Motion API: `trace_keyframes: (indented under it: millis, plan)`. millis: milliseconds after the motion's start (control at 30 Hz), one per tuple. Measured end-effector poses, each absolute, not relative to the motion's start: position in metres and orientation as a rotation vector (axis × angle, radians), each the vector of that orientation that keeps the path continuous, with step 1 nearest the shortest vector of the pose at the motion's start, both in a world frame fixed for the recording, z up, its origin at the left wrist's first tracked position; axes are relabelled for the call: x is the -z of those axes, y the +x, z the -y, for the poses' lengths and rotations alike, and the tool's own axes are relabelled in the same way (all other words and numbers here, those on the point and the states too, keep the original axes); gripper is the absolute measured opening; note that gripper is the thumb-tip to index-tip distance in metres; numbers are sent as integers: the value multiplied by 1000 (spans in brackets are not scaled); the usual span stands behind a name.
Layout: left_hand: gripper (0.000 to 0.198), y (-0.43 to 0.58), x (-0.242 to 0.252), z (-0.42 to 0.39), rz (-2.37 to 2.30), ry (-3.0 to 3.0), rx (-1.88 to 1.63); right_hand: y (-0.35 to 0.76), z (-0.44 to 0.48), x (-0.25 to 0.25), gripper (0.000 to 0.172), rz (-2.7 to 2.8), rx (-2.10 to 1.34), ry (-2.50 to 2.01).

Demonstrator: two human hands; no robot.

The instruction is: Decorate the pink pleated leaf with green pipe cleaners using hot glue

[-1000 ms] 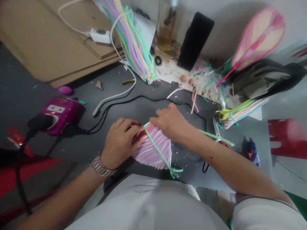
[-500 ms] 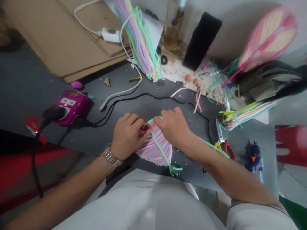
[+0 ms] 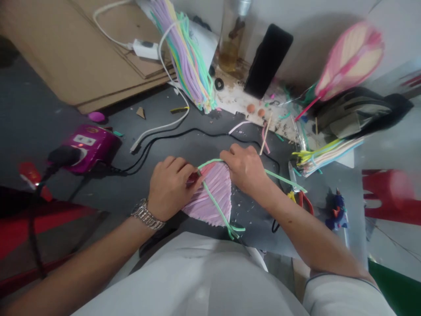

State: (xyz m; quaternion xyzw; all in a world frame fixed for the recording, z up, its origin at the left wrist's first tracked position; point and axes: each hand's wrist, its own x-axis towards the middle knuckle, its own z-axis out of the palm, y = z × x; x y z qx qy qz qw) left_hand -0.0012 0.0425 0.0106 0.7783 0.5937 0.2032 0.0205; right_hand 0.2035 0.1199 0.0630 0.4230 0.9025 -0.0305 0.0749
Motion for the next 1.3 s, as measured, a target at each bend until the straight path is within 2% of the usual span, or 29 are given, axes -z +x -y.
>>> trace_keyframes:
  millis: [533,700,867,1100,1300]
  plan:
    - [21,-1,-14,-43,-1826,2471,-612,198,-114,-61,32,-2587,72,1231]
    - [13,2,-21,-47,-1771,2481,-580,199,-115,-59,30,-2600,65,1214]
    - [23,13,-21,-57,-1642,2537,-529,198,-114,-59,29,-2627,44,1218]
    - [24,23,-21,-64,-1574,2484,-300,198,-114,-54,30,-2670,54,1234]
    - [24,25,-22,-66,-1600,2426,-277,210,-114,-51,30,-2722,134,1278]
